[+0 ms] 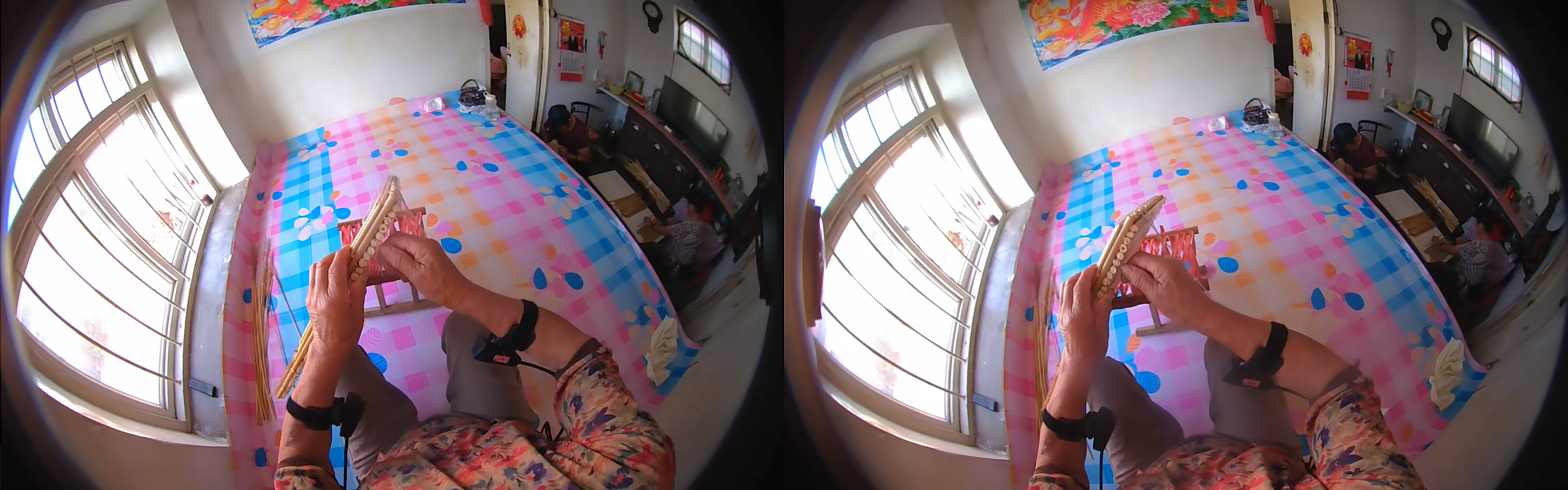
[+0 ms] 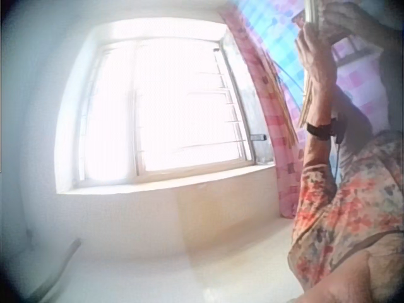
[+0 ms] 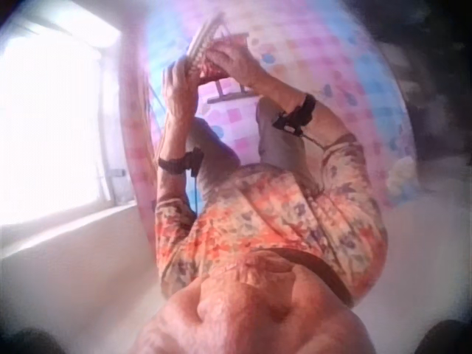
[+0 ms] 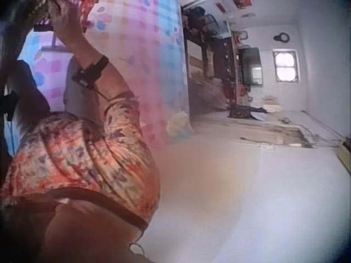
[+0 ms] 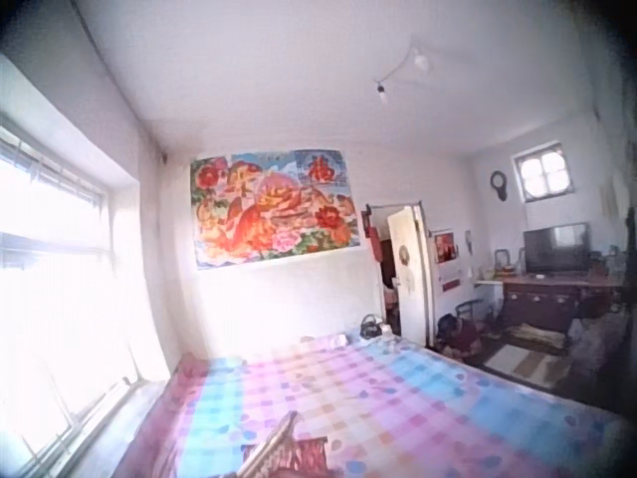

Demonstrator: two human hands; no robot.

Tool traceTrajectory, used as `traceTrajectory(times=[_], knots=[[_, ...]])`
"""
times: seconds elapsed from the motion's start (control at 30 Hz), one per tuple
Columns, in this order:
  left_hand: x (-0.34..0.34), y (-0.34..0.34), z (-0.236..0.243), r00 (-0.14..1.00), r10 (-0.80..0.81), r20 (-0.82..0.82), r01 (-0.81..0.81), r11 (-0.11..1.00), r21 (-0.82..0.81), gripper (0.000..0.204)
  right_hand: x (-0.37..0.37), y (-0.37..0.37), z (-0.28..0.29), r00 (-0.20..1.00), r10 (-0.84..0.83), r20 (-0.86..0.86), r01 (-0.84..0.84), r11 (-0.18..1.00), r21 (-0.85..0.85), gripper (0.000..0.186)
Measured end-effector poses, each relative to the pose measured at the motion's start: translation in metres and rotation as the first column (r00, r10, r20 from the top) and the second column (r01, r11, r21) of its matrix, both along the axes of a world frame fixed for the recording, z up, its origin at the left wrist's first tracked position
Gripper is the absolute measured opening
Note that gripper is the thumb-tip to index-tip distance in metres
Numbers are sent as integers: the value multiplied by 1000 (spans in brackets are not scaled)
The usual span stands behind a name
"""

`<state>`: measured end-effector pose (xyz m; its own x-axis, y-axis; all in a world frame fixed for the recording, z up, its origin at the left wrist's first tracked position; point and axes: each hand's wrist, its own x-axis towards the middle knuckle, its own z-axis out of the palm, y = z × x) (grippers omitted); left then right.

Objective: The person weaves together thin bamboo slats using a white cord to create a rectangular mat.

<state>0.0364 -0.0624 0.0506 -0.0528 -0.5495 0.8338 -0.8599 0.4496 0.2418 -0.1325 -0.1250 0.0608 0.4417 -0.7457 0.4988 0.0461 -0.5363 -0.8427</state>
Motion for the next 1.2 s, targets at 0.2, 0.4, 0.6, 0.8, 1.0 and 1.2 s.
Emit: traceTrajectory(times=[0.2,0.4,0.6,0.8,1.0,1.2], knots=[[4,-2,-1,999,52,9,-52,999,-6,49,21,-8,-8,986,105,128,-102,994,-35,19],[0,-2,-6,988,151,37,-147,984,-96,51,21,-10,-3,986,149,71,-138,980,-142,17],[-4,-2,-7,976,205,70,-190,965,-178,50,24,2,-2,993,111,46,-107,991,-85,16],[-17,-3,-10,979,197,59,-183,966,-181,39,11,19,-24,996,43,81,-35,994,-100,11],[29,-15,25,945,305,-117,-321,932,-165,37,-59,75,-69,975,49,-218,-81,987,-140,10],[7,-3,9,964,265,-30,-266,950,-164,44,-186,68,-88,654,-424,-627,-63,795,-604,10]])
